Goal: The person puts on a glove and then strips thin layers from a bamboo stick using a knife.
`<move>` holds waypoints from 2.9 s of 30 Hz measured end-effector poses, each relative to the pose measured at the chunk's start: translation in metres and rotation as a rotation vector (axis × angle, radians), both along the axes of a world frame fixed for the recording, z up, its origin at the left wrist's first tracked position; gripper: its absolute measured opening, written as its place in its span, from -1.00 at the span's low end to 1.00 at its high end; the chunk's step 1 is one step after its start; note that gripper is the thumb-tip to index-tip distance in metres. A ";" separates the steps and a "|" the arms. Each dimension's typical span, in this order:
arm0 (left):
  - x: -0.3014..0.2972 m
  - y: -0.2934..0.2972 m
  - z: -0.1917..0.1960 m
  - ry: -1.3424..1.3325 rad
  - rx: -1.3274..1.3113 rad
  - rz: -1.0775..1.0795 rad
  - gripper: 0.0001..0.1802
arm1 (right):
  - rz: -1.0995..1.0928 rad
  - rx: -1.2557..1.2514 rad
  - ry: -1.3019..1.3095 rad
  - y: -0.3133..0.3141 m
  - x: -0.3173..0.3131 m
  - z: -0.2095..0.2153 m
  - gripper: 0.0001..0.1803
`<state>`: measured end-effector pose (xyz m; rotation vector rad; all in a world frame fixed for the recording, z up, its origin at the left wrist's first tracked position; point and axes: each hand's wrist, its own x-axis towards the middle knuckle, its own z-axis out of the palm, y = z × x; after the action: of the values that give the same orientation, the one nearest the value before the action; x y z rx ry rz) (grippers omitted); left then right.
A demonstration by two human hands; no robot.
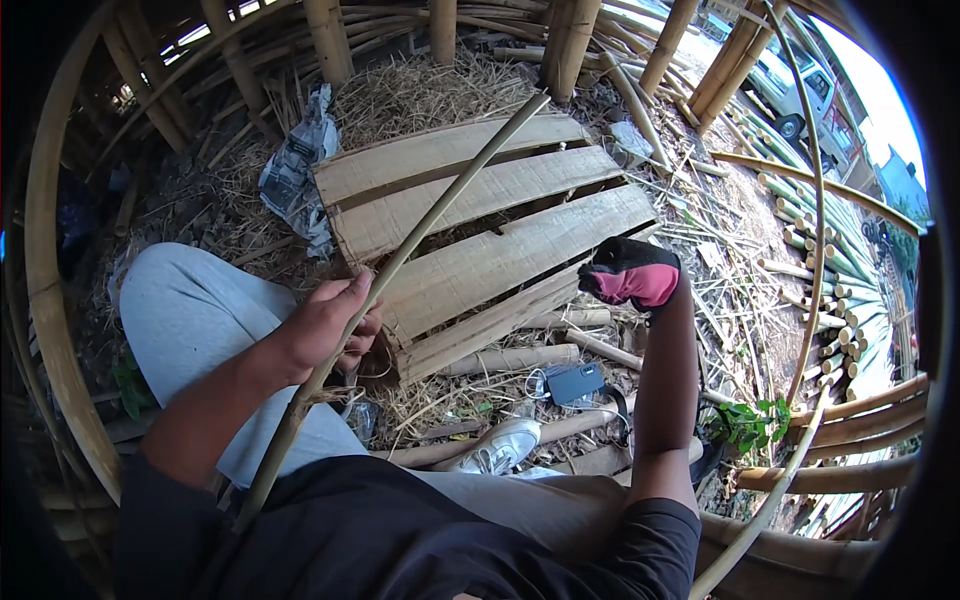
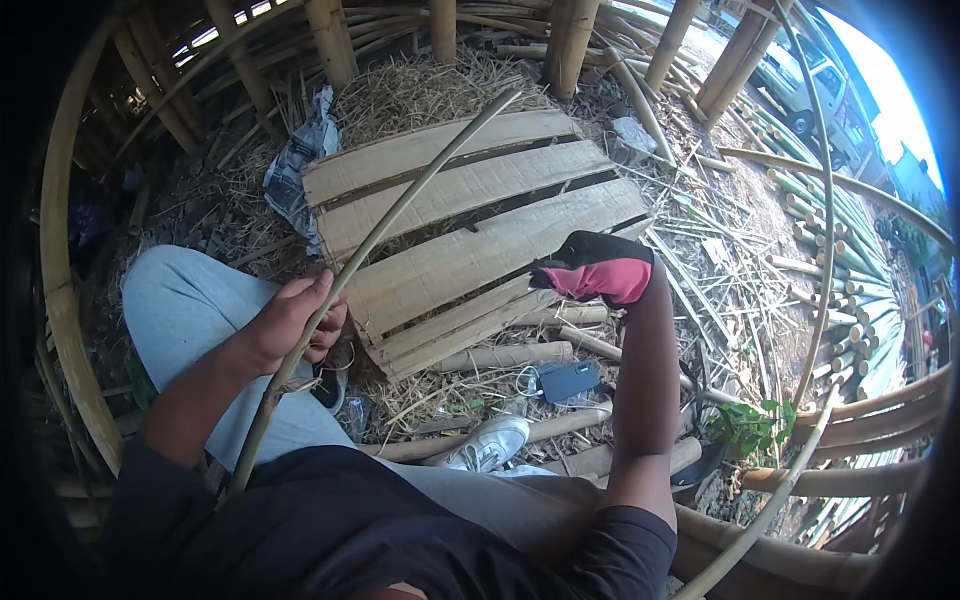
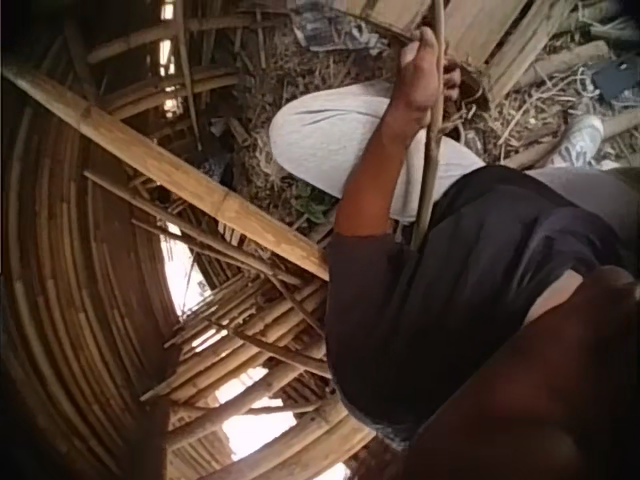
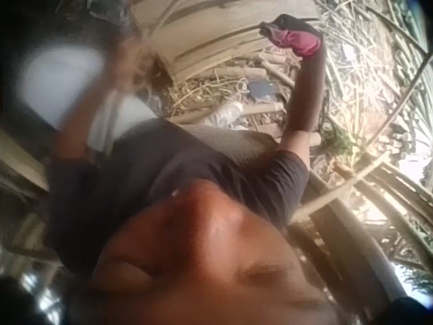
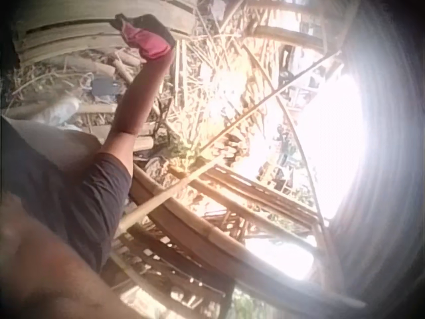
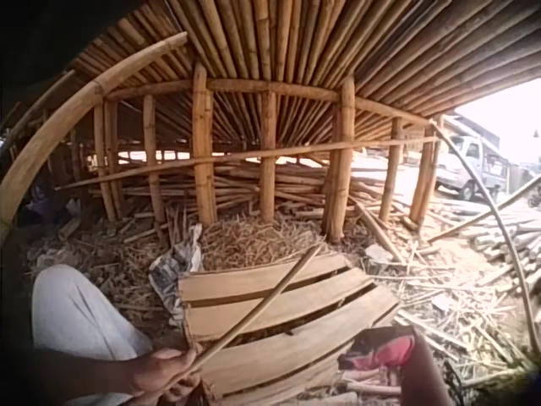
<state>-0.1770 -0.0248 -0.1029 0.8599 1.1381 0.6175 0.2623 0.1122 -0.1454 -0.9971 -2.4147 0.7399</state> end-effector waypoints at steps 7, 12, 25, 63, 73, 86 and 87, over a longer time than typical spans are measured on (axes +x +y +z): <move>0.010 -0.003 -0.011 -0.038 0.018 -0.143 -0.52 | -0.902 -0.046 1.004 0.044 0.053 -0.009 -0.04; 0.015 -0.010 -0.009 0.043 0.101 -0.236 -0.51 | -0.854 -0.304 0.947 0.044 0.038 0.003 -0.44; 0.026 -0.003 -0.006 -0.096 -0.302 -0.262 -0.49 | -0.317 0.199 -0.136 -0.028 -0.071 0.018 -0.74; 0.027 -0.018 -0.007 0.051 -0.417 -0.341 -0.47 | -0.694 -0.295 -0.235 0.016 -0.084 -0.032 -0.22; 0.025 -0.016 -0.007 0.071 -0.409 -0.357 -0.47 | -0.731 -0.484 -0.201 -0.002 -0.099 -0.021 -0.19; 0.018 -0.015 -0.016 -0.011 -0.420 -0.275 -0.45 | -0.611 -0.272 -0.110 -0.017 -0.106 -0.003 -0.44; 0.019 -0.015 -0.016 -0.001 -0.428 -0.270 -0.46 | -0.617 -0.320 -0.071 -0.012 -0.101 -0.005 -0.48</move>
<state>-0.1584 -0.0400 -0.1189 0.6265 1.0773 0.1412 0.1615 0.1005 -0.1501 -1.8026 -1.8908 0.8708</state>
